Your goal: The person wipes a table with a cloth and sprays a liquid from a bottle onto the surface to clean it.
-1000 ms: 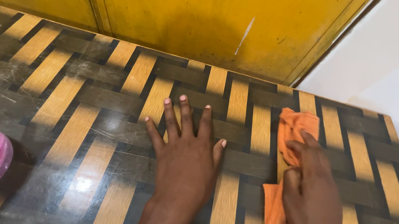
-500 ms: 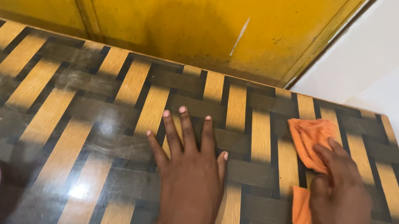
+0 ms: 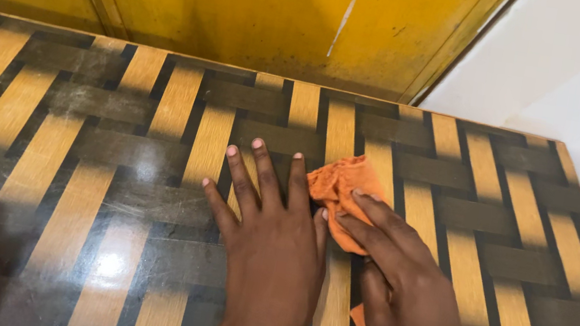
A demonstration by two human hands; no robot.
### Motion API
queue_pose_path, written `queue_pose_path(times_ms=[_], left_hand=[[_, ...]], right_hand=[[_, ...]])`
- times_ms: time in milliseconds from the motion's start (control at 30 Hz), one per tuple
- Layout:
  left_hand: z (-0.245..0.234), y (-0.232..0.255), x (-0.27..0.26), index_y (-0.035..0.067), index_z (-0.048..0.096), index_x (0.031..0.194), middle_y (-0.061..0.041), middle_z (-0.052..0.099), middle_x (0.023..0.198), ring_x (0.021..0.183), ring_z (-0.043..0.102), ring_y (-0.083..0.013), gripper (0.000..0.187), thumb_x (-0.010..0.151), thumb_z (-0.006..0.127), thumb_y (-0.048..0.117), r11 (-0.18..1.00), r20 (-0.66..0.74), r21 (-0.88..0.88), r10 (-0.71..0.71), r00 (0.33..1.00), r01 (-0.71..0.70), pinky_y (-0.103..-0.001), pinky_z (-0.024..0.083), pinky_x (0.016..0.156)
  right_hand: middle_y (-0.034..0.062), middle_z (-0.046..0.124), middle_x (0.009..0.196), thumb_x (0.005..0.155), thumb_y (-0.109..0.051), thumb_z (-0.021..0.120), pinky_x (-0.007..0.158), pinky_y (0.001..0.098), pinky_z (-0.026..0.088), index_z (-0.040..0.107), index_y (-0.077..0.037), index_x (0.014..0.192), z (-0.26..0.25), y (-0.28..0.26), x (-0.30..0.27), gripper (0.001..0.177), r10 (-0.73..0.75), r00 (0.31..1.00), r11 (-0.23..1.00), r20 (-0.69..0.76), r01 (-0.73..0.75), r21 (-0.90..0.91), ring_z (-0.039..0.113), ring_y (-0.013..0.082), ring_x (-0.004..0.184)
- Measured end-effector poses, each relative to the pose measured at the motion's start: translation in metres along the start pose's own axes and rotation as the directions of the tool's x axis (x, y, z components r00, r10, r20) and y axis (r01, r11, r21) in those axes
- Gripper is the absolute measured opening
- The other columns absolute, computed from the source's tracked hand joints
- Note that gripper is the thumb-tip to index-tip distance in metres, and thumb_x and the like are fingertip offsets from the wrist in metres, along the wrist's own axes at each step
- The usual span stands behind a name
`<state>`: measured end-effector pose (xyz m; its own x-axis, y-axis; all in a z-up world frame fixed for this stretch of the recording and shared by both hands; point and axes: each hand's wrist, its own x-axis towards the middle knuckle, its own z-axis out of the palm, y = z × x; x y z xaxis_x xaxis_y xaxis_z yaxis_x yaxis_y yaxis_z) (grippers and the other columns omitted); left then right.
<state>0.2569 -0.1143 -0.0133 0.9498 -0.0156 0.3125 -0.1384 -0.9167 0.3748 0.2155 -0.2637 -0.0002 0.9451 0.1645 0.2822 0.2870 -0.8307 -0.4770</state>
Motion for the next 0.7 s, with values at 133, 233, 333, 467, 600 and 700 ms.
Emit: queue_pose_path(times_ms=[133,233,333,467,600,700], left_hand=[[-0.001,-0.002,0.002,0.006,0.041,0.151,-0.032,0.024,0.161,0.151,0.01,-0.0529,0.07,0.092,0.052,0.041,1.0,0.042,0.002,-0.011,0.999,0.011,-0.075,0.006,0.115],[-0.001,-0.003,0.003,0.007,0.04,0.151,-0.031,0.023,0.16,0.151,0.008,-0.0525,0.07,0.09,0.051,0.04,1.0,0.065,-0.01,0.004,0.998,-0.004,-0.075,0.005,0.114],[-0.006,-0.008,0.004,0.008,0.039,0.151,-0.03,0.023,0.161,0.152,0.006,-0.0516,0.069,0.092,0.05,0.041,1.0,0.108,-0.007,0.011,0.994,-0.01,-0.074,0.005,0.114],[-0.006,-0.004,0.001,0.008,0.04,0.151,-0.03,0.024,0.161,0.152,0.007,-0.0521,0.068,0.092,0.051,0.04,1.0,0.13,0.007,0.004,0.991,-0.005,-0.074,0.005,0.114],[-0.002,0.004,0.001,0.008,0.041,0.15,-0.031,0.026,0.16,0.151,0.011,-0.0525,0.068,0.091,0.051,0.039,0.999,0.076,0.043,-0.011,0.997,0.008,-0.073,0.008,0.115],[0.002,0.008,0.004,0.008,0.042,0.15,-0.031,0.027,0.16,0.15,0.012,-0.0526,0.067,0.091,0.051,0.04,0.998,0.042,0.061,-0.016,0.999,0.013,-0.073,0.01,0.115]], right_hand=[[0.0094,0.061,0.147,0.08,0.006,0.05,0.105,0.0426,0.048,0.07,-0.013,0.13,-0.005,0.009,0.003,0.057,0.097,0.994,0.995,-0.053,-0.096,0.019,0.059,0.0304,0.133],[0.0113,0.06,0.15,0.087,0.005,0.05,0.106,0.0459,0.045,0.068,-0.009,0.133,-0.027,0.037,0.001,0.051,0.109,0.982,0.989,-0.153,-0.122,-0.078,0.061,0.0322,0.129],[0.009,0.06,0.151,0.088,0.006,0.05,0.095,0.0423,0.054,0.068,-0.01,0.131,-0.044,0.06,0.002,0.049,0.333,0.911,0.927,-0.245,-0.363,-0.09,0.066,0.0286,0.122],[0.0088,0.064,0.146,0.095,0.004,0.055,0.1,0.0386,0.055,0.07,-0.011,0.13,-0.037,0.065,-0.011,0.041,0.155,0.937,0.943,-0.313,-0.235,-0.236,0.065,0.0273,0.128],[0.007,0.065,0.144,0.091,0.005,0.058,0.114,0.0393,0.051,0.07,-0.013,0.127,-0.013,0.043,-0.006,0.043,-0.003,0.966,0.985,-0.257,-0.042,-0.169,0.063,0.0254,0.132],[0.0043,0.067,0.14,0.084,0.011,0.054,0.107,0.0389,0.051,0.074,-0.016,0.122,0.0,0.024,0.003,0.051,-0.018,0.997,0.992,-0.074,0.008,-0.122,0.064,0.0222,0.129]])
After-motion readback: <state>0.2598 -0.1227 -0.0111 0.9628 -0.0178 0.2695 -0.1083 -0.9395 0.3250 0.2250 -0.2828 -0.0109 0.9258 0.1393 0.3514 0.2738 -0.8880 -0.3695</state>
